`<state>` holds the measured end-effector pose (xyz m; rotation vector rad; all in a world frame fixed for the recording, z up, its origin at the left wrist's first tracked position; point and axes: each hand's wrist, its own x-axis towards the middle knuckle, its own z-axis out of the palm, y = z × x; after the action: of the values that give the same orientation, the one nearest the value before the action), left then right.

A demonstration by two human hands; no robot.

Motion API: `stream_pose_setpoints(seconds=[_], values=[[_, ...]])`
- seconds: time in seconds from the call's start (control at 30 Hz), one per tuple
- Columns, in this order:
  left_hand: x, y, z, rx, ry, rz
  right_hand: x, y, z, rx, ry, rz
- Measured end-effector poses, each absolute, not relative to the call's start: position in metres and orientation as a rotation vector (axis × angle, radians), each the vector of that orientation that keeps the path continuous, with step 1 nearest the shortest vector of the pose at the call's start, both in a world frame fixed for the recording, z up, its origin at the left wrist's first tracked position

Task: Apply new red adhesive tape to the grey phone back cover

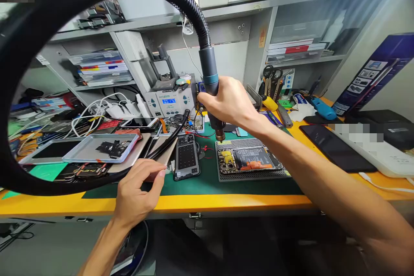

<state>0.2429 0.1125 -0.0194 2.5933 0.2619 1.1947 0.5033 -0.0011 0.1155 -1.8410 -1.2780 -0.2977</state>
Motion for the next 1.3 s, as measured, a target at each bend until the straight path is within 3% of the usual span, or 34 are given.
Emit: stream_pose_setpoints(seconds=[1.3], values=[[0.242,0.117,-0.024,2.754,0.103,1.131,0.510,-0.014,0.104,-1.855,-1.220,-0.324]])
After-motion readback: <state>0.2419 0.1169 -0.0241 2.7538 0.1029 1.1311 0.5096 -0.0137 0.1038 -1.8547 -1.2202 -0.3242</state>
